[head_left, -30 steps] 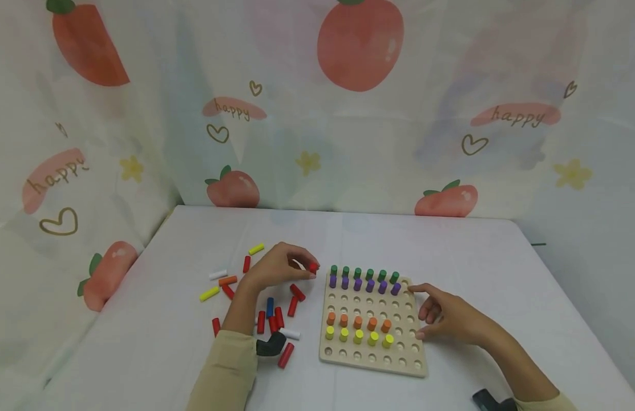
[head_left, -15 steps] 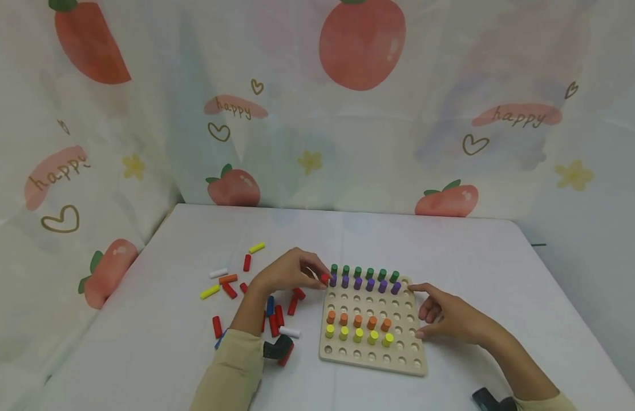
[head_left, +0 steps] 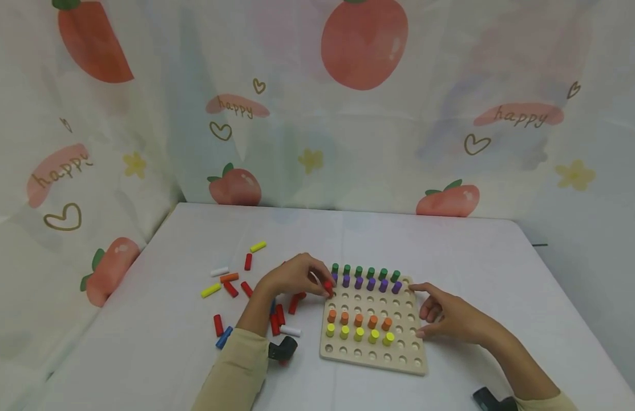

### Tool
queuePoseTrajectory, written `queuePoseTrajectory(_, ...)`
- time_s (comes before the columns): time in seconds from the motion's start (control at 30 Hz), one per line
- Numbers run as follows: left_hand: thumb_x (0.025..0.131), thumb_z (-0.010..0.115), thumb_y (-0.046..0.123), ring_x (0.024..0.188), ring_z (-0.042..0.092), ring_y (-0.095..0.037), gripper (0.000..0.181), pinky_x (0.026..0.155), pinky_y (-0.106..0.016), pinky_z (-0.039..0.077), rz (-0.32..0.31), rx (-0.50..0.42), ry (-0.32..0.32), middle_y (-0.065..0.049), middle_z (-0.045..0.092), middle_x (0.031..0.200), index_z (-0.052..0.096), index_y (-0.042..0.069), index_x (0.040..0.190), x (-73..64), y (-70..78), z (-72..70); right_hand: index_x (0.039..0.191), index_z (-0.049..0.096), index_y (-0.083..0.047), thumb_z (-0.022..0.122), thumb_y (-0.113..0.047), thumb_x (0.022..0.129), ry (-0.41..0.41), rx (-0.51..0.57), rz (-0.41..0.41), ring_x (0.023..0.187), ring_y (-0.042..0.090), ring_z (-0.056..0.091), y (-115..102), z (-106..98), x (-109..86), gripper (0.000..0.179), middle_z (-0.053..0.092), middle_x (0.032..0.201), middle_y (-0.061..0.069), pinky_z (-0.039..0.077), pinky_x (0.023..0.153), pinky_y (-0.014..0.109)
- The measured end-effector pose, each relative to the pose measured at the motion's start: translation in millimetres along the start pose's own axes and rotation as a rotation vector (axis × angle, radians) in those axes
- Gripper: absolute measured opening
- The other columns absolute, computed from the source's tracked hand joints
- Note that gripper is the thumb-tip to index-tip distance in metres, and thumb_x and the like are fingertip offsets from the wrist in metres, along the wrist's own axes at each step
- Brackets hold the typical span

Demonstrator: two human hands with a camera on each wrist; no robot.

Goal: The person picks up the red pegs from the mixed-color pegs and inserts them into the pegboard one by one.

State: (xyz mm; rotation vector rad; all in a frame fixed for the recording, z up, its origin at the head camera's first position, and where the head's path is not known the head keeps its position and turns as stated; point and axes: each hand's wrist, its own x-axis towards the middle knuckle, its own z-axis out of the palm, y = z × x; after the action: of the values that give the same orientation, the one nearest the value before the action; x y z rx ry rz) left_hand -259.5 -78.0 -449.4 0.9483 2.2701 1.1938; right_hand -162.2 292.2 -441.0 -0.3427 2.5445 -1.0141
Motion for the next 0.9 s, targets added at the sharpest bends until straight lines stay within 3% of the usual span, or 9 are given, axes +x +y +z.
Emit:
queuePoseTrajectory(0.33,0.085,0.086,0.008,0.086,0.066,-0.010,0.017,0.071,-0.028,0.057,-0.015,0.052,0.024,0.013,0.072,0.091,0.082,0.018,0.099,4.1,0.8,5.2,0.150,0.043,-0.004,0.094,-0.023,0.075,-0.004,-0.006,-0.004,0.087,0.023,0.055,1.0,0.3,0.2,0.093,0.057,0.095,0.004,0.049,0.071,0.028)
queuePoseTrajectory(0.9,0.084,0.089,0.013,0.084,0.064,-0.011,0.016,0.072,-0.027,0.054,-0.008,0.084,0.049,0.014,0.072,0.087,0.084,0.019,0.098,5.4,0.3,5.7,0.150,0.041,-0.003,0.094,-0.023,0.076,-0.009,-0.008,-0.014,0.088,0.022,0.055,-0.7,-1.1,1.4,0.093,0.056,0.096,0.004,0.049,0.072,0.027)
